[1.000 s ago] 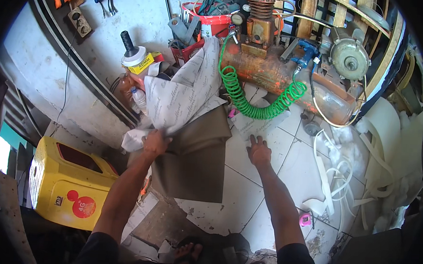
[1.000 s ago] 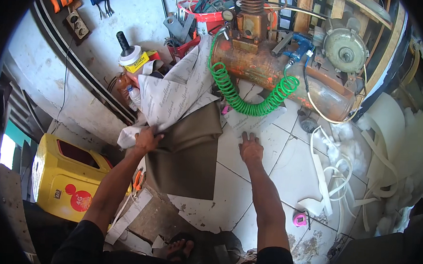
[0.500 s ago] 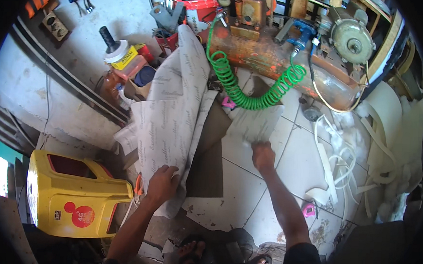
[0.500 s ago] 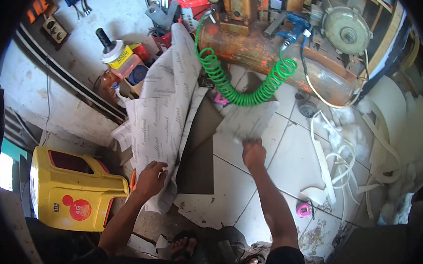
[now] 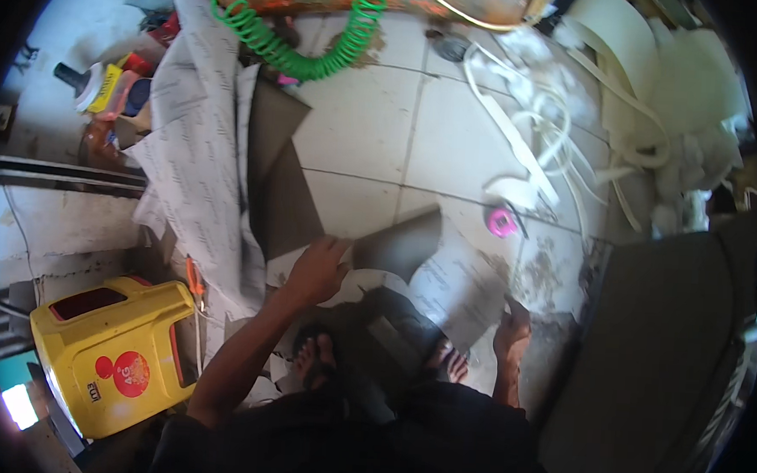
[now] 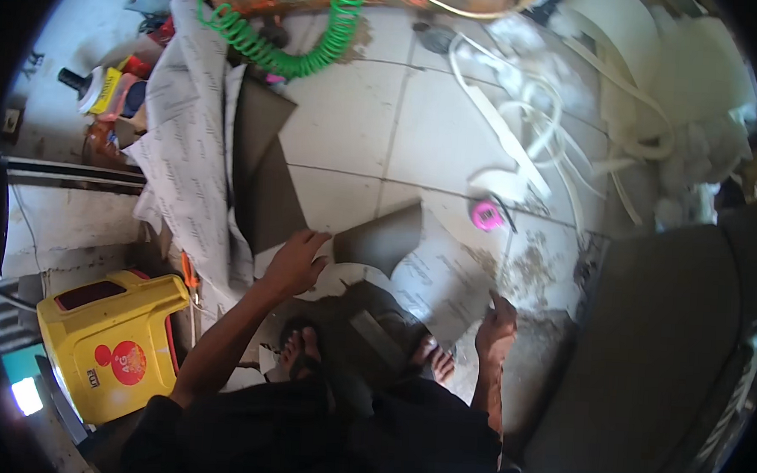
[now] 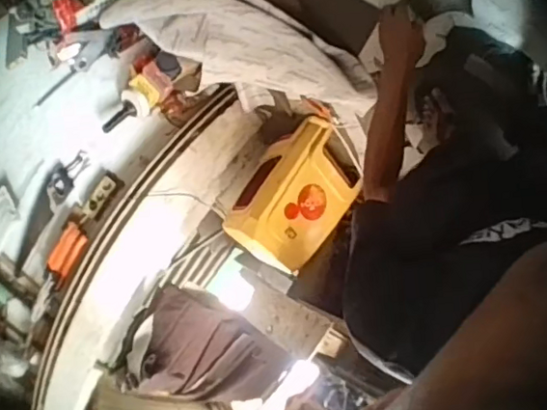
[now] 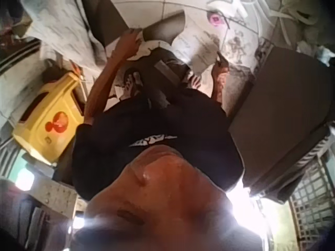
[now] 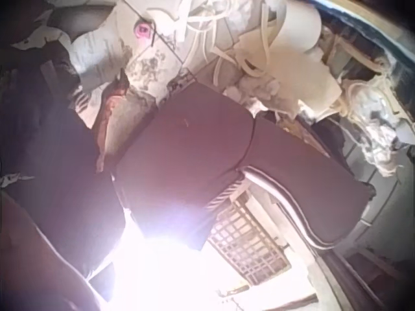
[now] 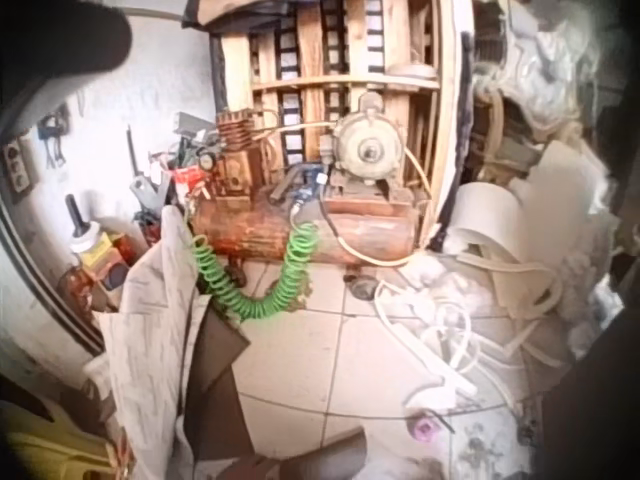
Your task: The person picks up a piece of patterned upholstery material and a larger piece of plain brown fabric, spreads them out on the floor, and uses orange shears to cut the brown fabric around the patterned piece.
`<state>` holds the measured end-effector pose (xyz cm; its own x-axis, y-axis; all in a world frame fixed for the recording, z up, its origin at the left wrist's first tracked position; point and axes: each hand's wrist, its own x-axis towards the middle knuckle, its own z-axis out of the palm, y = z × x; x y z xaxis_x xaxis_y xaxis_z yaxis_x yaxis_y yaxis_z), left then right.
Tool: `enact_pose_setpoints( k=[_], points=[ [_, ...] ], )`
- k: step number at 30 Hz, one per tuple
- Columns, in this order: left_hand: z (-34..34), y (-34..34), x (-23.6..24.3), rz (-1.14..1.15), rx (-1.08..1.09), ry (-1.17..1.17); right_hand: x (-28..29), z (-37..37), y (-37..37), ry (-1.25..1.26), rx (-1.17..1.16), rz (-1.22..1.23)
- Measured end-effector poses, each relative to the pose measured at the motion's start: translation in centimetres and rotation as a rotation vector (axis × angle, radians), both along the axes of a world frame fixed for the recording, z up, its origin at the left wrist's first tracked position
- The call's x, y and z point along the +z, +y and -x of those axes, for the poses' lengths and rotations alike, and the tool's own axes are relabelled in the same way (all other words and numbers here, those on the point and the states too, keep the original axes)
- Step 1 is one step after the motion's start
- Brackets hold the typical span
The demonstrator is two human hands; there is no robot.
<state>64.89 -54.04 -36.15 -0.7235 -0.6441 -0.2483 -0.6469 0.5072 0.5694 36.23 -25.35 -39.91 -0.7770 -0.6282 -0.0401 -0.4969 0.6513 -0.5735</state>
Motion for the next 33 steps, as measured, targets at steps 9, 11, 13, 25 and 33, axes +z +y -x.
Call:
enact_pose_setpoints(
  k=[9, 11, 13, 25, 33],
  points=[
    [5.0, 1.6, -6.0, 0.274, -0.145, -0.091, -1.2, -0.1, 0.2, -0.423, -0.264, 0.023],
    [4.0, -0.7, -6.8, 0.172, 0.05, -0.061, -2.9, 0.6, 1.0, -0.538, -0.283, 0.045],
    [1.8, -3.2, -7.0, 0.002, 0.41, 0.02, -2.5, 0.8, 0.6, -0.56, -0.273, 0.05],
    [-7.6, 0.5, -10.2, 0.071, 0.698, 0.157, -4.5, 2.3, 0.9, -0.5, -0.171, -0.099],
    [-6.8, -2.9, -1.5, 0.731, 0.972, -0.033, 2.9, 5.3, -4.0, -0.935, 0.383, 0.139]
  ],
)
